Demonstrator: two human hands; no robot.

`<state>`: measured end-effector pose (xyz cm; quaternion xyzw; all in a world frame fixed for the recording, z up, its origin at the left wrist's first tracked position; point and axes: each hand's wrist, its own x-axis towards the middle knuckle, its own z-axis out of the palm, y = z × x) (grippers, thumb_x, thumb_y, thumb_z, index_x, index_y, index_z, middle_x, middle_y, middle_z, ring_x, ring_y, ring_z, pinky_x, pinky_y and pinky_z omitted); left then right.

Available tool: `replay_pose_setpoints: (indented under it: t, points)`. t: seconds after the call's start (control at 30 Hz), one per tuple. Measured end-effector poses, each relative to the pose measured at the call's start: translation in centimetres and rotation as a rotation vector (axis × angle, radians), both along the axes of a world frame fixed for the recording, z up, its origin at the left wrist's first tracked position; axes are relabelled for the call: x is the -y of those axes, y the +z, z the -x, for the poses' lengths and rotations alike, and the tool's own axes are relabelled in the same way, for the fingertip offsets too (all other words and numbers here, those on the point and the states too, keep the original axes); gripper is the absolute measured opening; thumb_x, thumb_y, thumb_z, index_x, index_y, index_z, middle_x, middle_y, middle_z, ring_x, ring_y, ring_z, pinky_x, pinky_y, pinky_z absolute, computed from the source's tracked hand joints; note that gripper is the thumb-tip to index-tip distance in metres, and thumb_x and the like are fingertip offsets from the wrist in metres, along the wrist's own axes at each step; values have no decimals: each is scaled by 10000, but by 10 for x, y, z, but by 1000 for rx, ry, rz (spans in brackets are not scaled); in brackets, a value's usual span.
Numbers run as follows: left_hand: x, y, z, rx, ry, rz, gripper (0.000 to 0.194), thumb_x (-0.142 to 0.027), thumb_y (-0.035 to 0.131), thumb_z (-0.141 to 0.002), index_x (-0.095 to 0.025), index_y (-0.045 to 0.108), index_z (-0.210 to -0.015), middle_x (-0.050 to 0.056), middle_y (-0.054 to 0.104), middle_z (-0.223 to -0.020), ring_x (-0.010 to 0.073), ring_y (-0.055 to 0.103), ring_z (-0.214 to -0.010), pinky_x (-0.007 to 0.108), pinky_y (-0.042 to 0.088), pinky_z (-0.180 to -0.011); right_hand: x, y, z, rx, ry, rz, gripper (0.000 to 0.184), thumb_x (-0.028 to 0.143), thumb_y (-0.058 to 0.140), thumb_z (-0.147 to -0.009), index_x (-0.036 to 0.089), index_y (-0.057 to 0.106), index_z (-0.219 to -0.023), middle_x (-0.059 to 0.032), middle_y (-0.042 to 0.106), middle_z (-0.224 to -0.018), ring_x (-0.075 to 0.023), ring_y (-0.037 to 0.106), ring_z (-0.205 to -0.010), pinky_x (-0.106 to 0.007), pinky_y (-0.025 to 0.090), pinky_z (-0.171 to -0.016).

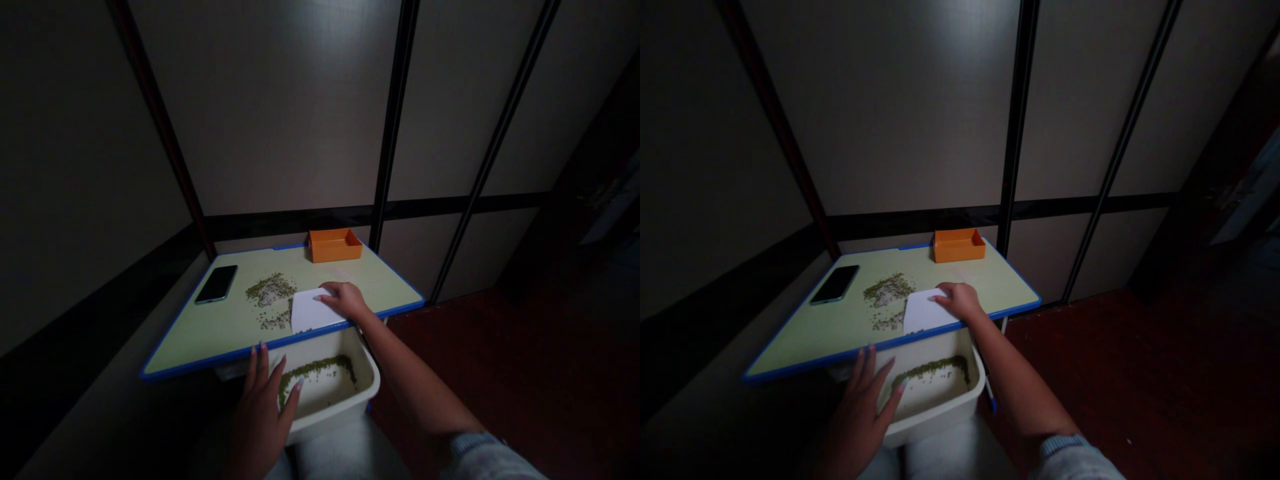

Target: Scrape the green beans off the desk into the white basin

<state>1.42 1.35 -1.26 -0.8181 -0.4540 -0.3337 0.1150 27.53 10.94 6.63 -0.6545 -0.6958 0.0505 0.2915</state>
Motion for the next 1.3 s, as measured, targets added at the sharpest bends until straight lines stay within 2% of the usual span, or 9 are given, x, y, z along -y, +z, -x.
replay_pose_setpoints:
  t: [0.2,0.63,0.87,1.13,1.3]
  points:
    - [0,5,-1,-39,1,-31,385,-368,497,-886,-135,630,-1163,239,403,-1466,343,241,-1417,486,482,-988,-1,-1,-1,-10,2,-10,371,546,594,-833,307,706,-1094,-25,748,-1027,-224,676,-923,-276,464,-748]
    - [0,5,-1,-50,-4,-40,396,-372,487,-891,-128,624,-1171,255,421,-1447,342,235,-1414,497,478,-987,-2,-3,-2,-89,27,-33,341,514,643,-806,302,721,-1061,-26,752,-991,-224,674,-866,-283,466,-724]
    - [0,5,-1,-39,5,-3,392,-378,488,-890,-146,624,-1175,223,396,-1477,323,212,-1427,489,461,-1011,-5,-6,-4,-191,59,-67,310,465,674,-795,288,719,-1045,-16,749,-989,-203,671,-854,-273,472,-729]
    - [-4,-1,0,-23,1,-32,408,-395,495,-879,-149,632,-1174,213,407,-1474,335,233,-1424,492,466,-1004,-8,-10,-6,-209,93,-65,306,439,680,-797,279,714,-1056,-22,747,-1002,-209,675,-907,-281,486,-764]
    - [2,3,-1,-24,16,27,409,-385,488,-886,-147,624,-1190,201,391,-1487,326,237,-1426,481,453,-1023,-10,-14,-8,-263,87,-48,323,443,685,-793,260,719,-1057,-36,749,-1020,-218,682,-917,-291,497,-775]
